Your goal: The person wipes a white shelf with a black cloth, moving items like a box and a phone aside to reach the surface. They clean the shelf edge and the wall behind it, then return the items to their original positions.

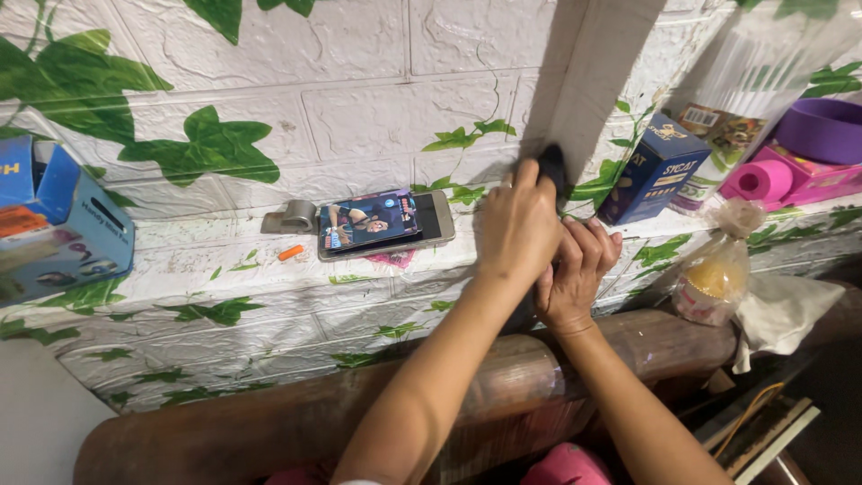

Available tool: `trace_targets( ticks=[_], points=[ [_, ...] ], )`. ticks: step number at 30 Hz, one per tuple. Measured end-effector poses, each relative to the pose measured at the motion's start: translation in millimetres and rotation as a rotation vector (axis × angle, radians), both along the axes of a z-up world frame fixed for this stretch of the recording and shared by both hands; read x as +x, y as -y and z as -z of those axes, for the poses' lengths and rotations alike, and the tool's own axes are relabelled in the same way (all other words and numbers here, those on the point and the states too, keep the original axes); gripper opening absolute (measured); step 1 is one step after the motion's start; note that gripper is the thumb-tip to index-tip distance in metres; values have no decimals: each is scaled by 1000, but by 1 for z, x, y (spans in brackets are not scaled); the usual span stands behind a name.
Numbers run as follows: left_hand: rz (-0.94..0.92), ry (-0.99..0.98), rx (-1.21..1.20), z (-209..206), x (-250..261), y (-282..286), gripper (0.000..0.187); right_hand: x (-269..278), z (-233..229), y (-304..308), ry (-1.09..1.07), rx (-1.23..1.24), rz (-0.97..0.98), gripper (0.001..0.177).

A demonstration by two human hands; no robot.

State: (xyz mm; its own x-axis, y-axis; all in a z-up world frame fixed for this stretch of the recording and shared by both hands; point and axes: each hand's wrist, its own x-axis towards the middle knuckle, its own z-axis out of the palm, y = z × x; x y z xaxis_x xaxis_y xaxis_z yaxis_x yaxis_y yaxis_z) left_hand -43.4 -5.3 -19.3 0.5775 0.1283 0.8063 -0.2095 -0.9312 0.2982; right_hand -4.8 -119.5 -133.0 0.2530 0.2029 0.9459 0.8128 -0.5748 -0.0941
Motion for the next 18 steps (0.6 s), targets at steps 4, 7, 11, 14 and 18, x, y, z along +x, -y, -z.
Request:
trace_targets(
  ticks=[4, 7, 11, 14, 18],
  points=[
    [20, -21, 35, 4, -11, -1, 10, -2, 0, -1, -7, -1, 4, 49],
    [69, -11, 31, 3, -16, -1, 10, 0, -1, 0, -5, 1, 1, 52],
    [120, 14, 31, 3, -21, -3, 16, 1, 1, -1, 4, -2, -2, 54],
    [138, 66, 13, 4, -23, -2, 14, 3, 3, -1, -12, 2, 2, 53],
    [160, 24, -32, 5, -22, 0, 11, 3, 5, 0, -14, 13, -3, 54]
  ],
)
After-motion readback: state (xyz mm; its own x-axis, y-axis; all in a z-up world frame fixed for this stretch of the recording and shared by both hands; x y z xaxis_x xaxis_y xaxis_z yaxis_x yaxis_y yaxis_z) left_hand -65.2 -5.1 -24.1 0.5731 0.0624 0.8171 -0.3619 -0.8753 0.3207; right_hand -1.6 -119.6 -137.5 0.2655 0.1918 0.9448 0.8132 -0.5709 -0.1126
